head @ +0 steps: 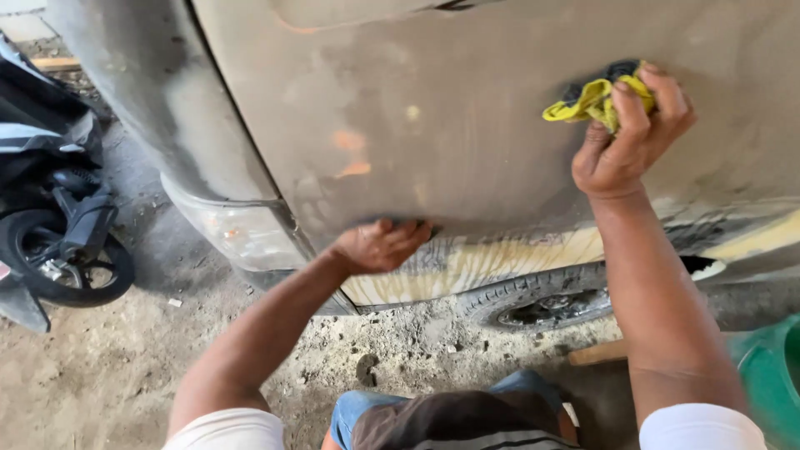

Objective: The person sands the surface of a car door using a sanding block and a yellow cloth. They repeatedly dip the tools into a green bucket of water to clean them before resuming sanding on the door panel.

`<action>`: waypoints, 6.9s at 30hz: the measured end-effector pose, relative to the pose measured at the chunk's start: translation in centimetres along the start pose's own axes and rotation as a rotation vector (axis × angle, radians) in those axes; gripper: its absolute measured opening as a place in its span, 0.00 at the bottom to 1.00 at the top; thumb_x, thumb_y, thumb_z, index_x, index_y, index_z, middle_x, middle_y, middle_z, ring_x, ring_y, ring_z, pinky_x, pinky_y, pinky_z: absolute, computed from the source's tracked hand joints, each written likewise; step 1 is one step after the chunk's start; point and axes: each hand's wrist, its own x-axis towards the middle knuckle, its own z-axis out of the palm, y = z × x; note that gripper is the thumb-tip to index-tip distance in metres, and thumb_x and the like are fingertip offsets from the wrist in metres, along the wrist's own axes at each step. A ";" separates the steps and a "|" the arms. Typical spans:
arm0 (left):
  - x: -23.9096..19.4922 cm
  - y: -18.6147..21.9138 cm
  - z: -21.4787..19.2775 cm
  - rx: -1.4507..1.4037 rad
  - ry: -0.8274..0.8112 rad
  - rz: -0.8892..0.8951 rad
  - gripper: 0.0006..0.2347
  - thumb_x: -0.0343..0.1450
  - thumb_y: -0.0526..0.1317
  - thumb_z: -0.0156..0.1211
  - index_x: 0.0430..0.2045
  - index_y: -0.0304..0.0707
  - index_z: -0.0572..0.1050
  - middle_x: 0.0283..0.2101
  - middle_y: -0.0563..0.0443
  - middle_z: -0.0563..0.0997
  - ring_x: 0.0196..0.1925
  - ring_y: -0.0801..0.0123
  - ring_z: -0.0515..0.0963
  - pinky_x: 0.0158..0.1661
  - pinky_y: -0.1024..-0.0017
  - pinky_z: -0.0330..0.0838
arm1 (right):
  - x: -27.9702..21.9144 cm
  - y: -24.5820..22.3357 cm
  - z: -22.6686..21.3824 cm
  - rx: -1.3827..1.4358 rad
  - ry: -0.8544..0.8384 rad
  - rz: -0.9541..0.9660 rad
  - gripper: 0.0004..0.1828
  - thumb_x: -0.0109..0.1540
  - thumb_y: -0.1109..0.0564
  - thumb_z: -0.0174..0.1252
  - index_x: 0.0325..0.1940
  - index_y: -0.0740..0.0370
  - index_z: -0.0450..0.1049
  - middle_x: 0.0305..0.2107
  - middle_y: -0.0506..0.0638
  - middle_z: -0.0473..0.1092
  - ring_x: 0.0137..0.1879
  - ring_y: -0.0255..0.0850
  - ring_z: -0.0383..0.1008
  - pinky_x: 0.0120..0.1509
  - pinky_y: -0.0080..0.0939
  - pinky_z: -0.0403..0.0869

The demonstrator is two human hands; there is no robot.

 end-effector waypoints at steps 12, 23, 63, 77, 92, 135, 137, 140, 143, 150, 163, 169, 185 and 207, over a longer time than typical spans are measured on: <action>-3.3 -3.7 -1.4 -0.223 -0.207 -0.505 0.17 0.76 0.45 0.58 0.60 0.49 0.75 0.63 0.49 0.70 0.61 0.61 0.73 0.56 0.50 0.73 | -0.2 -1.0 0.5 -0.024 0.005 0.067 0.18 0.79 0.50 0.45 0.69 0.61 0.64 0.65 0.61 0.59 0.70 0.55 0.60 0.70 0.59 0.64; -0.8 -16.5 -8.9 -0.013 0.044 -0.478 0.18 0.77 0.45 0.67 0.61 0.42 0.77 0.69 0.48 0.69 0.62 0.64 0.72 0.47 0.65 0.67 | -0.5 -1.0 0.4 -0.057 -0.062 0.065 0.17 0.82 0.50 0.45 0.72 0.61 0.62 0.68 0.61 0.57 0.68 0.54 0.59 0.71 0.59 0.63; -17.6 2.0 -0.9 -0.080 -0.098 -0.465 0.21 0.75 0.41 0.62 0.65 0.46 0.70 0.74 0.47 0.63 0.64 0.62 0.70 0.50 0.66 0.72 | -2.4 -0.9 1.2 -0.125 -0.058 0.133 0.19 0.81 0.51 0.42 0.74 0.61 0.59 0.66 0.60 0.57 0.69 0.54 0.62 0.73 0.59 0.64; -8.4 -9.4 -3.4 -0.001 0.040 -0.650 0.19 0.83 0.44 0.58 0.68 0.40 0.66 0.70 0.45 0.67 0.62 0.57 0.73 0.51 0.60 0.70 | -1.8 0.4 0.7 -0.124 -0.047 0.020 0.18 0.81 0.53 0.39 0.74 0.60 0.56 0.67 0.63 0.51 0.72 0.56 0.60 0.71 0.61 0.65; 2.9 -14.0 -3.7 -0.012 0.170 -0.690 0.16 0.78 0.45 0.59 0.60 0.50 0.71 0.56 0.45 0.70 0.51 0.57 0.72 0.44 0.56 0.70 | -1.1 -0.1 0.9 -0.035 -0.013 0.035 0.19 0.80 0.51 0.44 0.72 0.60 0.60 0.67 0.59 0.53 0.69 0.53 0.59 0.67 0.57 0.64; 13.3 -6.3 1.4 -0.004 0.130 -0.185 0.18 0.75 0.39 0.63 0.62 0.40 0.76 0.69 0.46 0.69 0.69 0.56 0.67 0.55 0.60 0.69 | -0.4 -0.6 0.5 -0.005 0.042 0.107 0.16 0.76 0.49 0.48 0.63 0.59 0.67 0.62 0.60 0.63 0.65 0.56 0.63 0.71 0.62 0.60; 16.4 -10.8 -1.3 -0.041 0.121 -0.324 0.20 0.75 0.38 0.63 0.64 0.41 0.74 0.69 0.47 0.68 0.67 0.61 0.70 0.49 0.64 0.67 | -0.7 -0.7 -0.1 0.001 0.037 0.114 0.15 0.76 0.49 0.50 0.63 0.58 0.67 0.61 0.59 0.63 0.66 0.56 0.64 0.72 0.62 0.60; 18.7 -12.9 -4.3 -0.155 0.082 -0.534 0.19 0.77 0.46 0.64 0.62 0.39 0.75 0.66 0.53 0.70 0.62 0.64 0.72 0.49 0.63 0.68 | -0.2 -0.4 -0.3 -0.010 0.011 0.111 0.16 0.75 0.48 0.50 0.64 0.58 0.67 0.62 0.59 0.64 0.66 0.55 0.65 0.71 0.60 0.60; 15.7 -4.8 0.4 -0.126 0.173 -0.518 0.21 0.76 0.40 0.63 0.65 0.38 0.72 0.69 0.47 0.69 0.64 0.62 0.70 0.54 0.61 0.68 | -0.3 0.0 -0.8 -0.008 0.001 0.065 0.14 0.77 0.50 0.52 0.63 0.57 0.68 0.61 0.59 0.65 0.66 0.55 0.66 0.71 0.59 0.62; 12.2 1.9 2.6 -0.129 0.011 0.038 0.17 0.72 0.42 0.61 0.55 0.38 0.78 0.64 0.45 0.74 0.61 0.61 0.73 0.51 0.67 0.68 | -0.6 0.5 -1.4 -0.017 -0.042 0.029 0.15 0.76 0.49 0.49 0.65 0.56 0.68 0.63 0.57 0.64 0.66 0.54 0.65 0.72 0.59 0.62; 10.1 -0.2 -0.1 -0.222 0.116 -0.273 0.16 0.75 0.40 0.61 0.57 0.35 0.77 0.64 0.47 0.74 0.59 0.63 0.76 0.50 0.69 0.70 | 10.7 -1.1 1.1 0.103 0.012 -0.077 0.16 0.74 0.52 0.67 0.64 0.54 0.73 0.56 0.57 0.64 0.61 0.53 0.63 0.61 0.57 0.68; 8.6 0.2 -1.7 -0.311 0.075 -0.269 0.16 0.72 0.39 0.58 0.53 0.35 0.80 0.60 0.49 0.78 0.58 0.63 0.76 0.50 0.70 0.73 | 11.5 -10.6 7.0 0.077 -0.093 -0.555 0.18 0.72 0.36 0.65 0.47 0.50 0.73 0.44 0.46 0.66 0.47 0.41 0.66 0.51 0.46 0.68; 2.1 -11.1 -8.1 -0.085 0.061 -0.481 0.13 0.72 0.42 0.72 0.48 0.42 0.83 0.58 0.53 0.79 0.52 0.67 0.78 0.46 0.67 0.62 | 12.6 -5.6 6.3 -0.060 -0.006 -0.471 0.12 0.71 0.46 0.59 0.41 0.51 0.66 0.38 0.48 0.63 0.45 0.42 0.65 0.46 0.50 0.68; -4.7 -6.2 -5.6 0.005 0.145 -1.042 0.17 0.75 0.49 0.70 0.48 0.32 0.80 0.58 0.44 0.76 0.55 0.52 0.76 0.54 0.57 0.67 | 9.0 -17.7 12.1 -0.071 -0.141 -0.480 0.15 0.72 0.49 0.51 0.63 0.46 0.64 0.56 0.49 0.65 0.54 0.45 0.64 0.51 0.51 0.66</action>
